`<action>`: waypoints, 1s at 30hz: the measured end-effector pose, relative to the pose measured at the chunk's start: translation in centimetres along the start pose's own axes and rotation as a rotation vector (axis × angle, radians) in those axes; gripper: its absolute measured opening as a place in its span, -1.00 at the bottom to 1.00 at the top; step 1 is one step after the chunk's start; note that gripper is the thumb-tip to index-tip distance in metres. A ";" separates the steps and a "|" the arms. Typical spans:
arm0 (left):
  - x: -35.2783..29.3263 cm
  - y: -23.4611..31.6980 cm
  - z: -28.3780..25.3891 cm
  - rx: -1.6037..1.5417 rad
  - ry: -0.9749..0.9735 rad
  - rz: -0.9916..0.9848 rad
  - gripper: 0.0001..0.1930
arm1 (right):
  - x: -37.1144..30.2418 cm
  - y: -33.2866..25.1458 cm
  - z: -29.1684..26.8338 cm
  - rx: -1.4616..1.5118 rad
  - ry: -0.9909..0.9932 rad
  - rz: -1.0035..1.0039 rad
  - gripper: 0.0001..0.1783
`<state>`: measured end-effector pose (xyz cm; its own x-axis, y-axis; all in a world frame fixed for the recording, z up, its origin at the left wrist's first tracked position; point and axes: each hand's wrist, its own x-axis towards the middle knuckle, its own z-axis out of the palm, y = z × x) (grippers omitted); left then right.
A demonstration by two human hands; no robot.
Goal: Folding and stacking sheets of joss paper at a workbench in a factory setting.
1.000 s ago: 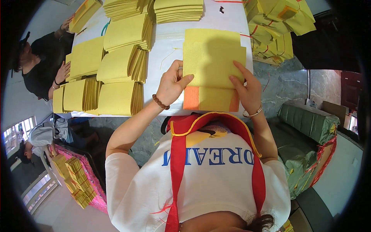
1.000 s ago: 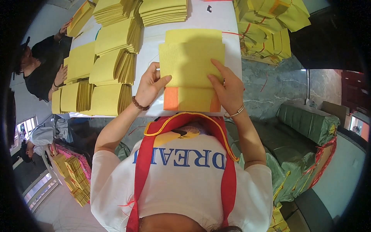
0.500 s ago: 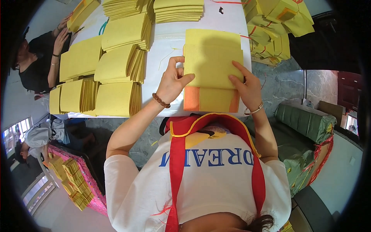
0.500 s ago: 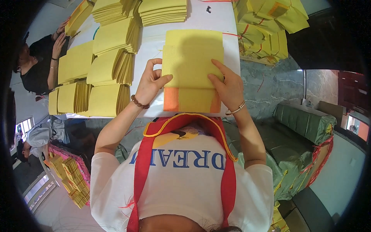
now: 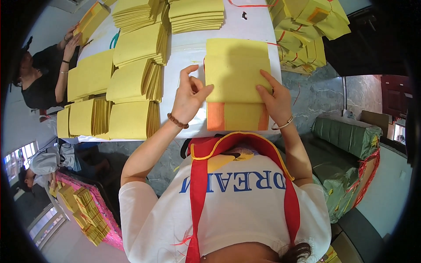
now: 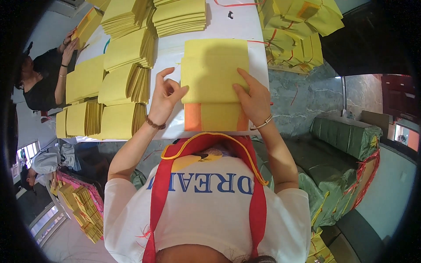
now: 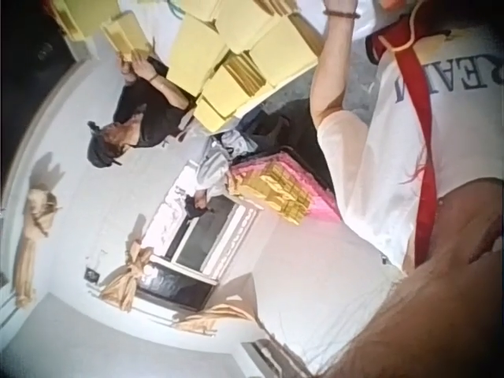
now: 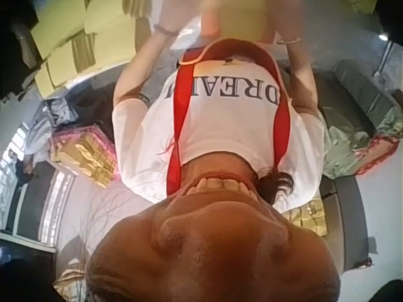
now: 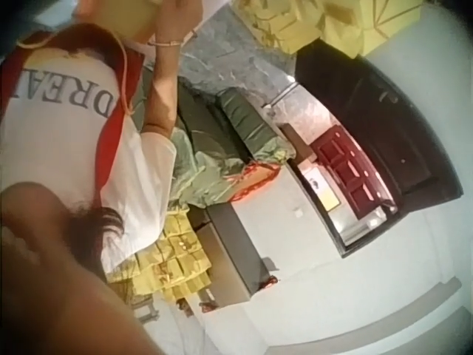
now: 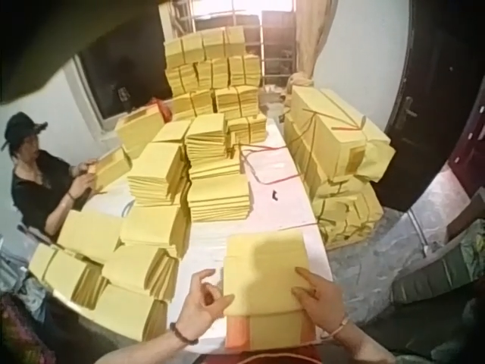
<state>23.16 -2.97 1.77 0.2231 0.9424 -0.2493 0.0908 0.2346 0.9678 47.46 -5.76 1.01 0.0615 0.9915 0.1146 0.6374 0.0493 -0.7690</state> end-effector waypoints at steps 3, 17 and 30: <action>0.0 1.0 0.2 0.537 0.194 0.426 -0.52 | -0.1 -0.1 0.1 -0.036 0.006 0.016 -0.55; 2.3 -0.9 4.8 1.159 -0.130 0.802 -0.37 | -1.7 -2.1 -0.7 -0.258 0.000 -0.024 -0.47; 2.4 -0.1 4.5 1.146 -0.190 0.911 -0.33 | -4.0 0.4 -0.8 -0.173 -0.281 -0.215 -0.41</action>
<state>28.05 -1.79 0.89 0.7355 0.5924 0.3289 0.5331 -0.8055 0.2588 48.14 -9.76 0.73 -0.2848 0.9563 0.0664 0.7347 0.2622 -0.6257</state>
